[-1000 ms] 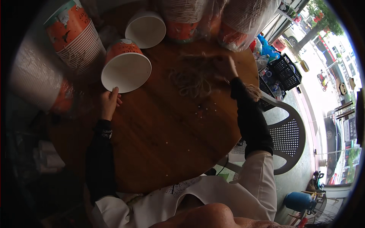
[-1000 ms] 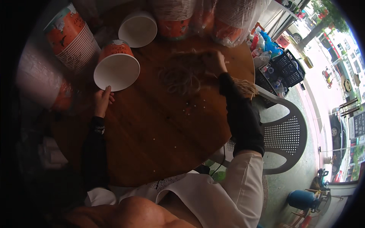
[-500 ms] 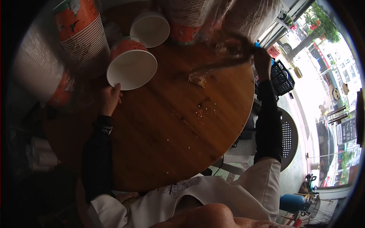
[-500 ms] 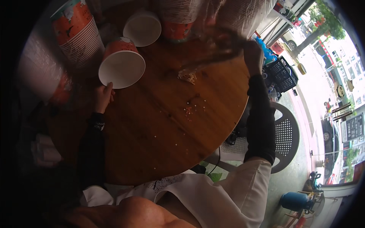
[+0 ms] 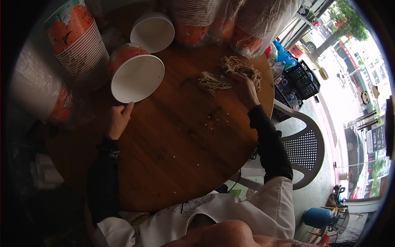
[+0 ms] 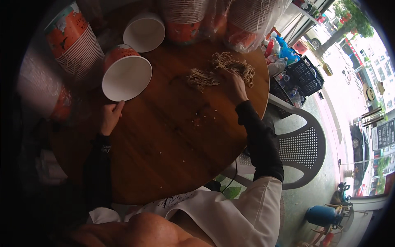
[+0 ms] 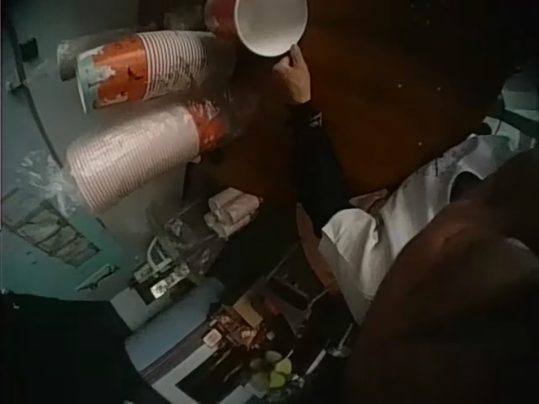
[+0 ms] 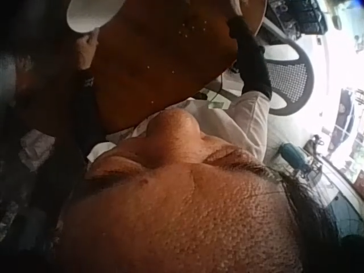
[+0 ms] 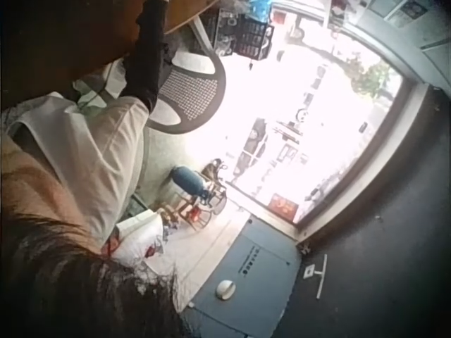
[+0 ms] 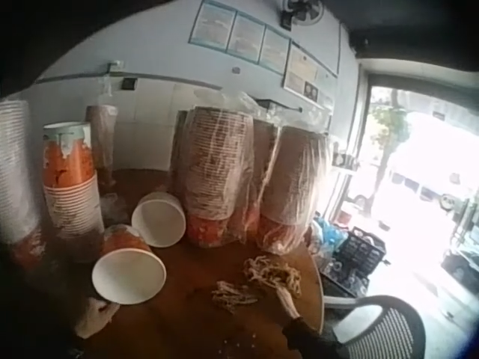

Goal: Assembling paper buckets by threading twine handles through pre-punched holes and knotting them.

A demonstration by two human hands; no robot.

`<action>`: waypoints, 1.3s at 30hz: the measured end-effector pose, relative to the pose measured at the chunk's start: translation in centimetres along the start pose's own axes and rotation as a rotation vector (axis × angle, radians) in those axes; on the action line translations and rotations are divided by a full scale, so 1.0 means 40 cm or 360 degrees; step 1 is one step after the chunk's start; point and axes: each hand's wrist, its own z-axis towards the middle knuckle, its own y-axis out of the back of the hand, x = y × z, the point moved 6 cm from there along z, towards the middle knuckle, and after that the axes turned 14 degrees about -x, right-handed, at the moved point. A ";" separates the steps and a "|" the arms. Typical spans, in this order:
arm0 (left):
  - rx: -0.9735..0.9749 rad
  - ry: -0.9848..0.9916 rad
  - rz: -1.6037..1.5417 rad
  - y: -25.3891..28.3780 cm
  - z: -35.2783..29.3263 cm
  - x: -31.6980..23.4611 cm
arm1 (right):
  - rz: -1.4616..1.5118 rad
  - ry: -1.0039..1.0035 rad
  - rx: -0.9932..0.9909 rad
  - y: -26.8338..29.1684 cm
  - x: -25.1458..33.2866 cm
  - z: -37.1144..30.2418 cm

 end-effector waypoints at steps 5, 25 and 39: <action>-0.0049 -0.0305 -0.0068 -0.011 -0.039 -0.052 | -0.0216 0.0107 0.0066 -0.021 -0.002 0.023; -0.0044 -0.0292 0.0065 -0.012 -0.051 -0.073 | 0.0009 0.0092 -0.0162 0.119 -0.294 0.147; -0.0024 -0.0306 -0.0001 -0.024 -0.049 -0.062 | -0.0005 0.0126 -0.0162 0.183 -0.206 0.052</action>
